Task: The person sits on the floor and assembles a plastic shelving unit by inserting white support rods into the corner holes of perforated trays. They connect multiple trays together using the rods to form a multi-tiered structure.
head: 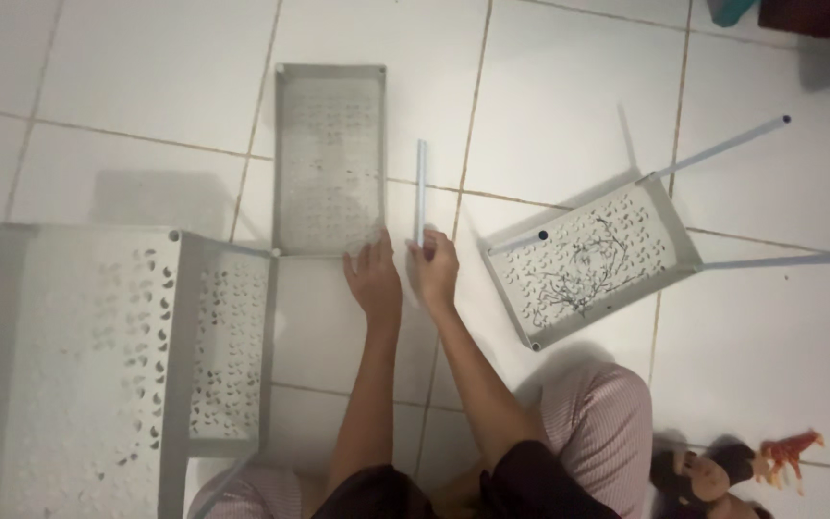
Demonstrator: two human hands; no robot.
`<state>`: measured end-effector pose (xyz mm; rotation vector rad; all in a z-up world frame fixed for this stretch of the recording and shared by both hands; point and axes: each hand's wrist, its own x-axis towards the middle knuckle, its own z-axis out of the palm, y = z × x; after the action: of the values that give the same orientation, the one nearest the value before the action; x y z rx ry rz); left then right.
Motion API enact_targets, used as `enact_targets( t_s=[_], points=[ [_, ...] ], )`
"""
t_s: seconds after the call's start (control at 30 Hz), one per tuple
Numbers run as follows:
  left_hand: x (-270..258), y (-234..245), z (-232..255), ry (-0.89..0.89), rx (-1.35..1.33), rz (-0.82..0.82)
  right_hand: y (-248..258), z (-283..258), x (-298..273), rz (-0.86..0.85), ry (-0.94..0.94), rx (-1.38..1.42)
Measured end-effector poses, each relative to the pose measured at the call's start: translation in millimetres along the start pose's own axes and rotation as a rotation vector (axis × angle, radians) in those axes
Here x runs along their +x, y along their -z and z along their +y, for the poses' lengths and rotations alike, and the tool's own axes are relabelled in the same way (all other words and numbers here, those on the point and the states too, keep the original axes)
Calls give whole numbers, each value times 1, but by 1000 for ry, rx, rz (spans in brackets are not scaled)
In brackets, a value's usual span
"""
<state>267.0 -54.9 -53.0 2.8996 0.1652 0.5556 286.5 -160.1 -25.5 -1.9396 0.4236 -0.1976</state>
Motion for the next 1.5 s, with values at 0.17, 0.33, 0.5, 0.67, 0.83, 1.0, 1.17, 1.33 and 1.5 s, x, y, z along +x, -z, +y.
enact_targets(
  t_s=[0.17,0.33,0.5,0.67,0.83,1.0,1.17,1.33,1.5],
  points=[
    [10,2,5,30,-22,-21,-6,-1,10,-16,-4,-48],
    [12,3,7,21,2,-21,-10,5,9,-4,14,-40],
    [5,12,11,-3,-66,-78,-2,-8,8,-66,-6,-128],
    [-23,32,24,-69,-105,-66,33,-33,1,-97,22,-235],
    [-62,58,33,-92,-193,-96,108,-26,-38,147,331,-486],
    [-109,76,47,-140,-226,-151,154,3,-89,207,267,-703],
    [-154,92,47,-80,-292,-153,153,42,-120,22,87,-566],
    [-174,125,29,50,-466,-160,123,43,-172,-160,62,-422],
    [-189,160,-5,469,-733,-428,87,34,-226,-483,30,-135]
  ],
)
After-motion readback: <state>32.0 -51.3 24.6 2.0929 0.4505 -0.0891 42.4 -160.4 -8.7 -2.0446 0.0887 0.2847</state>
